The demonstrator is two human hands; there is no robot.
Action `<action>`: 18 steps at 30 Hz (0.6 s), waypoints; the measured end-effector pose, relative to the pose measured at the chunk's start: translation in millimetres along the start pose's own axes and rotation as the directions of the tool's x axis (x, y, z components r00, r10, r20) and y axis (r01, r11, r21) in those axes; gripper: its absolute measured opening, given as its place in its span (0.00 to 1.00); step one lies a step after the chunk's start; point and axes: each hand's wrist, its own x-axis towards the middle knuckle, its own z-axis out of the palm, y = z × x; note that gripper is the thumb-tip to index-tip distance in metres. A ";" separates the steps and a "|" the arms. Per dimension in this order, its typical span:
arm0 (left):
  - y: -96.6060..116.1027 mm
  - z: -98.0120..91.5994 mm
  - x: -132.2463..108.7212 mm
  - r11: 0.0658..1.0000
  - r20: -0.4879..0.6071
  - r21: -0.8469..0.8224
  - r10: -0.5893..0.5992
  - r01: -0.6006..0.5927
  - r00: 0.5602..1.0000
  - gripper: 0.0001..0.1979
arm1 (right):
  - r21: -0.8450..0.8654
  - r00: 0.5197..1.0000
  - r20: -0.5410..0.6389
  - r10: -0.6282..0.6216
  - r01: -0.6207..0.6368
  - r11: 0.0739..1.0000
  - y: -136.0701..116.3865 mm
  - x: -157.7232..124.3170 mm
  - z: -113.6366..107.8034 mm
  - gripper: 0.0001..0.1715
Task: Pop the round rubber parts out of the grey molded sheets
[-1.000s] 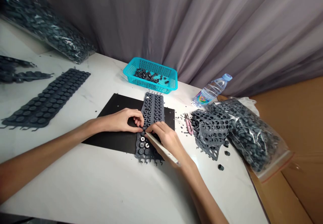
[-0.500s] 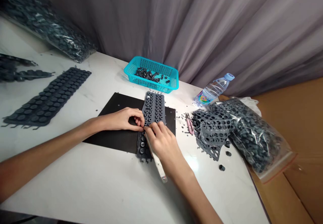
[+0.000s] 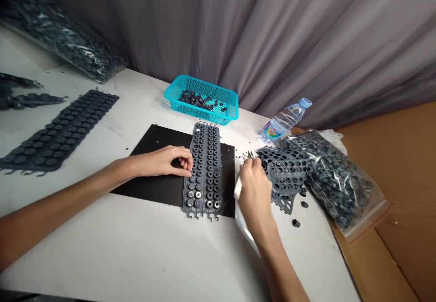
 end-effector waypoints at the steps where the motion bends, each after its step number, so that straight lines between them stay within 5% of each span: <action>1: 0.9 -0.4 -0.6 1.000 -0.002 -0.006 0.001 -0.001 1.000 0.08 | -0.018 0.999 0.052 0.002 -0.002 1.000 13.0 -0.6 0.9 0.10; 4: 4.0 -2.0 -2.1 1.000 0.000 -0.004 0.008 -0.008 1.000 0.08 | 0.046 0.997 0.074 0.005 -0.009 0.999 36.5 -0.3 4.3 0.17; 7: 6.7 -3.6 -3.1 1.000 0.017 0.003 0.008 -0.008 1.000 0.08 | 0.225 0.997 0.061 -0.056 0.040 0.973 32.1 4.1 4.6 0.26; 11: 7.0 -5.6 -4.4 1.000 -0.006 -0.002 -0.007 0.007 1.000 0.08 | 0.427 0.991 0.110 -0.080 0.025 0.904 -0.7 10.1 -4.0 0.16; 18: 5.5 -10.2 -7.3 1.000 0.058 -0.026 0.007 -0.006 0.998 0.07 | 0.557 0.929 -0.014 -0.370 0.314 0.769 -41.9 9.7 -20.9 0.10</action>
